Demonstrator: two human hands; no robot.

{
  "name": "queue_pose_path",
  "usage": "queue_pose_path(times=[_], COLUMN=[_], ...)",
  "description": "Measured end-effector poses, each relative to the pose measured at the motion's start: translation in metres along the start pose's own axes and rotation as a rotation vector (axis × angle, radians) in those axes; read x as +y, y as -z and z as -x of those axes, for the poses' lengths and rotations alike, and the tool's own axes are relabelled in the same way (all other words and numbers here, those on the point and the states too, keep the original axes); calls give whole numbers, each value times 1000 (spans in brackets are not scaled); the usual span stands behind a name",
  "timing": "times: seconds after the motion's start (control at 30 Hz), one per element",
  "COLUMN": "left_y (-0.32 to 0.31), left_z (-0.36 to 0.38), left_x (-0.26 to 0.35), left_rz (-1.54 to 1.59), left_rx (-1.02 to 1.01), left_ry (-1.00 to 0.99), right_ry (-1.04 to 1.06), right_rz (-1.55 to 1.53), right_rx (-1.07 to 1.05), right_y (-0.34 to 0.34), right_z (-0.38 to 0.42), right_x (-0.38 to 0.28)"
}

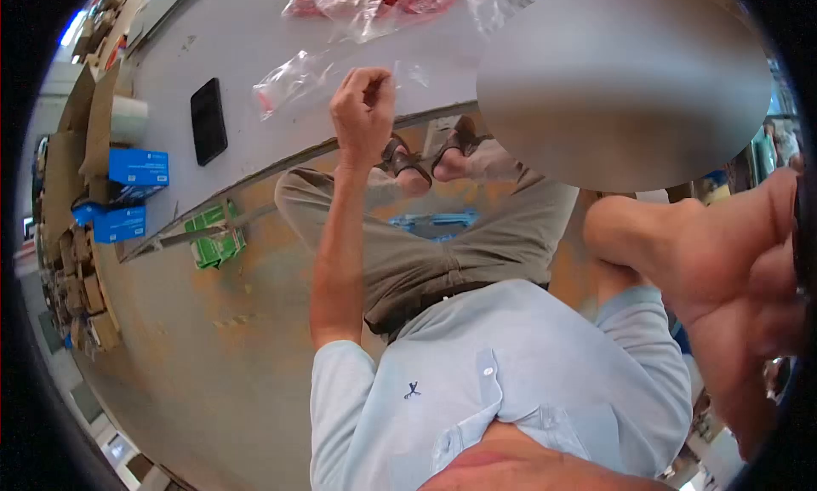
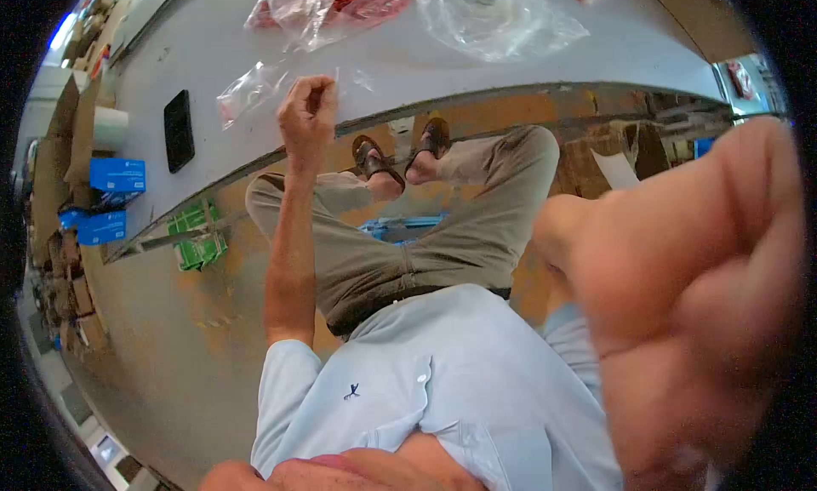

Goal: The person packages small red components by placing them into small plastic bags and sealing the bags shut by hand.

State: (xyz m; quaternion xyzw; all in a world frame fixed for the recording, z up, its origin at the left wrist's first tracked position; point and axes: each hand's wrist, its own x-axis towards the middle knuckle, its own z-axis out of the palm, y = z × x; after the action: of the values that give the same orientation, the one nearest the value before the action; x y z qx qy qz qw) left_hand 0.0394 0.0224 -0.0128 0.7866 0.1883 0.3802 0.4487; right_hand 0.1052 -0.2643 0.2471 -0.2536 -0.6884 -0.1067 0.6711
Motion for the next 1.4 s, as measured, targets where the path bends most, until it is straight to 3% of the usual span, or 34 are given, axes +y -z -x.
queue_pose_path(times=[0.07, 0.13, 0.17, 0.2, 0.23, 0.27, 0.3, 0.37, 0.4, 0.43, 0.47, 0.6, 0.67, 0.77, 0.8, 0.9, 0.93, 0.97, 1.0, 1.07, 1.4], left_y=[-2, -4, -2, -2, -2, -3, -2, -4, 2, 5, 2, -1, -1, -2, 0, 4, 5, 6, 6, 6, 5], left_z=[-3, -6, -5, 3, 11, -4, -8, -2, -3, 4, -3, -6, -5, -6, -9, -11, -10, -8, -7, -3, 3], left_x=[-4, 0, 0, -3, -9, -14, -11, -1, 2, 7, 8, -2, -5, -4, -2, -2, 0, 2, 4, 13, 43], left_rz=[18, 17, 16, 17, -18, -53, -38, -19, -44, -43, -25, 62, 93, 162, 196, 405, 410, 478, 546, 562, 604], left_rx=[-3, -21, 1, 10, -5, -11, 50, -20, 68, 54, 16, 17, 0, 18, 39, 53, 52, 55, 57, 51, -14], left_ry=[-26, -25, -28, -28, -50, -111, -138, 8, 14, 7, -32, 8, 64, 173, 206, 282, 279, 310, 347, 359, 379], right_ry=[-34, -104, -134, -158, -152, -108, -87, -84, -64, -64, -50, -124, -193, -292, -308, -340, -360, -291, -647, -854, -1065], right_rz=[52, 142, 170, 200, 228, 270, 290, 299, 263, 221, 222, 401, 499, 609, 635, 741, 784, 603, 454, 466, 398], right_rx=[-9, 24, 30, 23, -11, -44, -92, -202, -234, -257, -274, -206, -172, -165, -173, -181, -182, 79, 141, -19, 15], right_y=[99, 263, 269, 245, 145, 105, 114, 62, 68, 107, 111, 108, 133, 74, 86, -8, -8, -18, -29, -33, -55], right_z=[25, 76, 82, 73, 42, 31, 31, 0, -7, 0, 0, 21, 39, 22, 23, -2, -2, 43, 65, 110, 154], right_x=[-59, -188, -160, -132, -89, -63, -100, -46, -28, -61, -52, -40, -66, -8, -18, 41, 40, 87, 101, 136, 172])
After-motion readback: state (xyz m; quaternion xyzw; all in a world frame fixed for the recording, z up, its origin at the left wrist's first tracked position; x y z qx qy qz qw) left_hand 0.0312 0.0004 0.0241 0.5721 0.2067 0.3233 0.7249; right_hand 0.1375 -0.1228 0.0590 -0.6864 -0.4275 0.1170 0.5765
